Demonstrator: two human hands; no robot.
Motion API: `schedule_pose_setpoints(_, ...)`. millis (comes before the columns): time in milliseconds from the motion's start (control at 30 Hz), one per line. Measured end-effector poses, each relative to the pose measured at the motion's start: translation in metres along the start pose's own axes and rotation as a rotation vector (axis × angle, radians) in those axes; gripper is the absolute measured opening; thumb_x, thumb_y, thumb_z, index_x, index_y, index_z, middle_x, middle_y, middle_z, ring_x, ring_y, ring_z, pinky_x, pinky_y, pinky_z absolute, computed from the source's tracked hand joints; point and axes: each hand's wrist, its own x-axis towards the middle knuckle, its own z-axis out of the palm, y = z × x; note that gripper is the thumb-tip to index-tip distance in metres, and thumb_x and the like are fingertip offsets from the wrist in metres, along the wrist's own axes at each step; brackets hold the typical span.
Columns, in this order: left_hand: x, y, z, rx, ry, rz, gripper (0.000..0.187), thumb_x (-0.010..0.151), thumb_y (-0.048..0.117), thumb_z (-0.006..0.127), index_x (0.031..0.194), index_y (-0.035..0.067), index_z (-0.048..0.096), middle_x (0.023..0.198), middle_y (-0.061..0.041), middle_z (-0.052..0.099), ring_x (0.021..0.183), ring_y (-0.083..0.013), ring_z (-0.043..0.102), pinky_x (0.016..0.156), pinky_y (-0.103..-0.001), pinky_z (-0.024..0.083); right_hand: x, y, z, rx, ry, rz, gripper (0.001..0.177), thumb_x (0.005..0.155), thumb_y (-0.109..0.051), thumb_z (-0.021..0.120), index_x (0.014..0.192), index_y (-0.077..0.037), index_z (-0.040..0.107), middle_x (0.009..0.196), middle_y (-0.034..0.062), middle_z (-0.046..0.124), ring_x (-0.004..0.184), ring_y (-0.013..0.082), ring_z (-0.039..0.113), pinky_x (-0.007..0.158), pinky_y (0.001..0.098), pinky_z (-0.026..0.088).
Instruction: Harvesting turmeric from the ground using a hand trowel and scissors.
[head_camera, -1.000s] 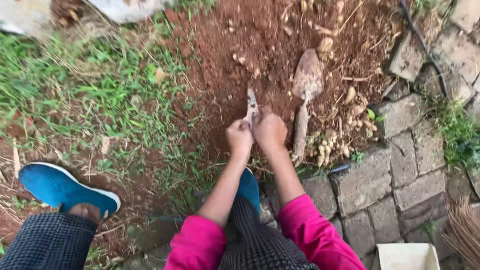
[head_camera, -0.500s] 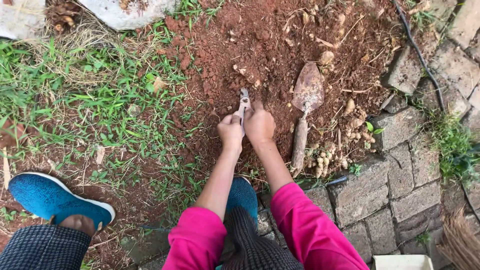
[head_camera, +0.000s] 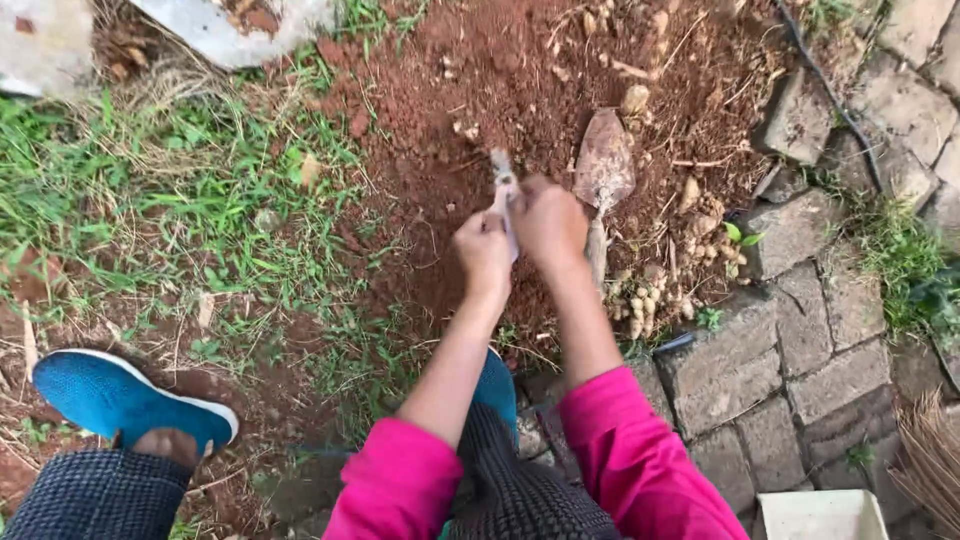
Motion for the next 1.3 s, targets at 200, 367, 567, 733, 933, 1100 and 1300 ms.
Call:
schedule_pose_setpoints(200,0.035,0.024,0.055,-0.14,0.129,-0.193,0.017,0.093,-0.003,0.058,0.077,-0.001,0.064,0.068,-0.005,0.062,0.057,-0.0128,0.058,0.046,-0.033,0.039,0.059,-0.014,-0.033,-0.156,-0.061,-0.085,0.02,0.092,-0.022,0.069,0.108,-0.018,0.08,0.103,0.0121,0.076,0.09,0.0276,0.073,0.087,0.0437,0.058)
schedule_pose_setpoints(367,0.088,0.013,0.046,-0.022,0.15,-0.175,0.022,0.093,0.002,0.06,0.072,0.003,0.061,0.065,-0.003,0.059,0.05,-0.0118,0.051,0.039,-0.031,0.034,0.096,-0.018,0.011,-0.068,-0.095,0.02,0.019,0.092,-0.024,0.069,0.107,-0.017,0.078,0.106,0.0114,0.077,0.094,0.0252,0.075,0.091,0.0423,0.056)
schedule_pose_setpoints(567,0.122,-0.007,0.039,0.14,0.14,-0.136,0.021,0.093,0.004,0.063,0.073,0.003,0.063,0.065,-0.005,0.061,0.049,-0.0115,0.051,0.04,-0.029,0.035,0.11,0.001,0.049,0.016,0.13,-0.029,0.02,0.089,-0.023,0.072,0.104,-0.011,0.077,0.1,0.0167,0.077,0.091,0.0326,0.074,0.084,0.0462,0.057)
schedule_pose_setpoints(733,0.084,0.014,0.029,0.26,0.183,-0.091,0.017,0.095,0.011,0.063,0.084,0.003,0.072,0.065,-0.005,0.068,0.051,-0.0105,0.058,0.041,-0.028,0.037,0.107,0.022,0.069,0.139,0.188,-0.067,0.022,0.087,-0.022,0.071,0.105,-0.011,0.078,0.086,0.0173,0.076,0.074,0.0308,0.077,0.073,0.0439,0.061)
schedule_pose_setpoints(933,0.058,0.003,0.029,0.382,0.148,0.341,0.02,0.1,0.01,0.056,0.092,0.003,0.073,0.066,-0.006,0.069,0.052,-0.0107,0.059,0.041,-0.033,0.041,0.085,0.013,0.037,0.354,0.256,-0.148,0.025,0.091,-0.018,0.065,0.112,-0.009,0.075,0.079,0.0148,0.078,0.06,0.0298,0.074,0.052,0.0418,0.057)
schedule_pose_setpoints(1100,0.027,0.028,-0.009,0.334,0.107,0.443,0.025,0.102,0.02,0.061,0.099,-0.001,0.073,0.079,-0.009,0.073,0.069,-0.02,0.067,0.06,-0.035,0.052,0.028,-0.003,0.024,0.282,0.307,-0.327,0.029,0.095,-0.023,0.069,0.115,-0.003,0.072,0.075,0.0199,0.073,0.06,0.0318,0.071,0.052,0.0436,0.056)
schedule_pose_setpoints(1300,0.059,0.017,-0.041,0.31,0.119,0.263,0.025,0.097,0.017,0.064,0.089,-0.004,0.077,0.073,-0.009,0.075,0.065,-0.0152,0.064,0.061,-0.036,0.051,0.016,-0.025,0.035,0.152,0.203,-0.254,0.023,0.093,-0.023,0.069,0.108,-0.007,0.075,0.088,0.0237,0.074,0.084,0.0431,0.073,0.076,0.0525,0.058)
